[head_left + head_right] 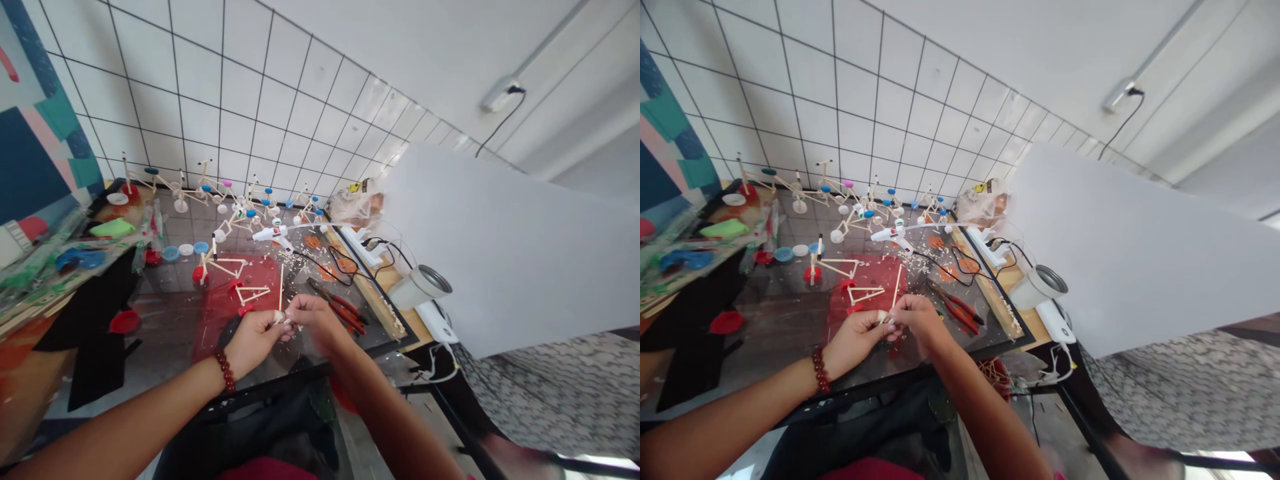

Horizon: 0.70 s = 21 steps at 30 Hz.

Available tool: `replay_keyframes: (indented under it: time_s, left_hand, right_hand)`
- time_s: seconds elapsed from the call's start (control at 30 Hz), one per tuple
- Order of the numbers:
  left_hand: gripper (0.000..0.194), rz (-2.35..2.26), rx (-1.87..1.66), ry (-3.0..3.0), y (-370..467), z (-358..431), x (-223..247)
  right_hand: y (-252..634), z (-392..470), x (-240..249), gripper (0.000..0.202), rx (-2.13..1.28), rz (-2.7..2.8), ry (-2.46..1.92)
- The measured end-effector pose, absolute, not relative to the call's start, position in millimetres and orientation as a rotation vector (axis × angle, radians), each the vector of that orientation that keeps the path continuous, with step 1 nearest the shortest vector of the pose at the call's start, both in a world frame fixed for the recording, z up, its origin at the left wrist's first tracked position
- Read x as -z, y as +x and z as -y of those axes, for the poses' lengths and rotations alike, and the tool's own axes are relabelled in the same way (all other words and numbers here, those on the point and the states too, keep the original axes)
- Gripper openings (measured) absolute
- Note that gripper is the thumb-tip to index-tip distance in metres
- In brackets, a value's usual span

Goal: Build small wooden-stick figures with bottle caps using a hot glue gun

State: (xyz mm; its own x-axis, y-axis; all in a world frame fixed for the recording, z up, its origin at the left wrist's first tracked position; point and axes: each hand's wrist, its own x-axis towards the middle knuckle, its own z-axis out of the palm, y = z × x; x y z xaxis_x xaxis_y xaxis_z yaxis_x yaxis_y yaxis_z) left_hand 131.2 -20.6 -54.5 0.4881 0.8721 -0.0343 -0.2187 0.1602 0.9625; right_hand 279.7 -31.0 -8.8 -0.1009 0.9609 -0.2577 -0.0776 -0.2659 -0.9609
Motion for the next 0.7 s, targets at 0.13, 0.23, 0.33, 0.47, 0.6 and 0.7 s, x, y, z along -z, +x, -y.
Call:
replay_keyframes:
  time_s: [0.13,0.23,0.33,0.47,0.6,0.7]
  left_hand:
    - [0.032,-0.623,-0.861,1.025,133.5,28.4,50.4]
    - [0.041,-0.578,-0.817,0.867,134.2,29.7,47.2]
    - [0.044,-0.576,-0.835,0.775,133.2,26.8,45.2]
    - [0.043,-0.595,-0.854,0.69,129.7,20.4,44.6]
    - [0.037,-0.566,-0.803,0.675,127.1,16.2,46.8]
    - [0.039,-0.57,-0.784,0.74,127.9,15.8,50.5]
  right_hand:
    - [275.3,38.7,8.0,0.024,-1.374,1.087,-1.283]
    - [271.0,40.2,13.6,0.024,-1.141,1.118,-1.339]
    - [270.4,43.6,17.7,0.023,-0.719,1.208,-1.392]
    - [277.4,56.0,17.6,0.035,-0.339,1.383,-1.382]
    - [282.4,59.0,17.6,0.031,-0.392,1.522,-1.358]
    - [281.0,51.9,17.2,0.014,-0.457,1.592,-1.354]
